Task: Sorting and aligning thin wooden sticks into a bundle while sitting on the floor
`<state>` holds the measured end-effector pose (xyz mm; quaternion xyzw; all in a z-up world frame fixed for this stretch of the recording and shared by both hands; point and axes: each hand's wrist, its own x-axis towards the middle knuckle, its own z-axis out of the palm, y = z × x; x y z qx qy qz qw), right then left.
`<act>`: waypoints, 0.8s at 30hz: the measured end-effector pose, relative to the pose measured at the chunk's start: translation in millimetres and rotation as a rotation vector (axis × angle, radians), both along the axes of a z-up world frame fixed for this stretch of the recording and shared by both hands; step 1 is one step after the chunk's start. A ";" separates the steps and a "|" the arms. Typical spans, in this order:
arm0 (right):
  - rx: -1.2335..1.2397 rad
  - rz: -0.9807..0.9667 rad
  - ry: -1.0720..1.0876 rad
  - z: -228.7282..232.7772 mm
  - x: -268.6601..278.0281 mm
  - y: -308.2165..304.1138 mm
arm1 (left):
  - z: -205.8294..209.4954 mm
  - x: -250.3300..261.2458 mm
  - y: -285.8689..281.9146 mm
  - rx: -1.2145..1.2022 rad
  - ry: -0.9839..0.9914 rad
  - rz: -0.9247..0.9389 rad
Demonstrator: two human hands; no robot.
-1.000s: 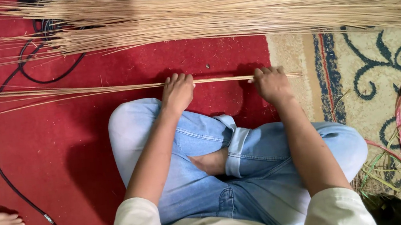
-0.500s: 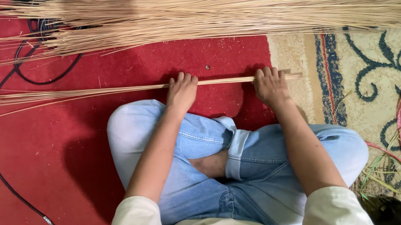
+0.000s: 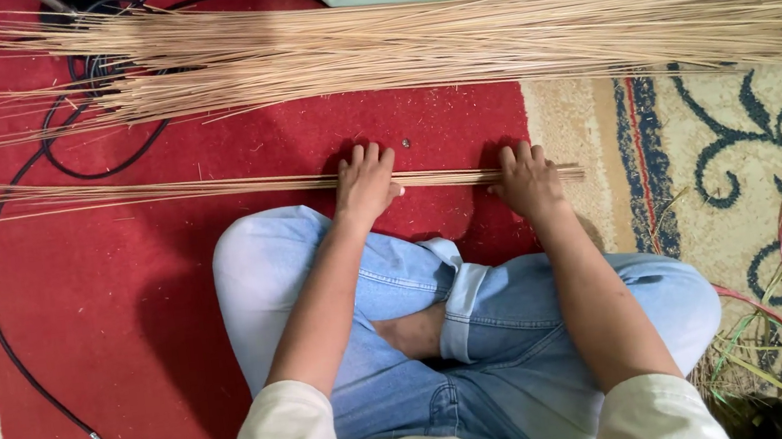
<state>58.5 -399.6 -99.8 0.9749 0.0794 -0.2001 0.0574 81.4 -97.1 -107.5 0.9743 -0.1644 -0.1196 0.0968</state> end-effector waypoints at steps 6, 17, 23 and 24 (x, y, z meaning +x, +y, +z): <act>0.354 -0.170 0.056 15.4 37.0 3.5 | 24.2 15.2 0.2 -0.087 0.155 0.171; 0.231 -0.123 -0.163 -5.5 85.2 4.8 | 39.2 21.3 -2.4 -0.078 0.212 0.178; 0.214 -0.146 -0.263 -33.8 91.8 -4.5 | 30.5 19.6 -3.9 -0.075 0.233 0.180; 0.206 -0.148 -0.283 -38.9 92.6 -7.3 | 29.3 19.3 -4.5 -0.071 0.234 0.178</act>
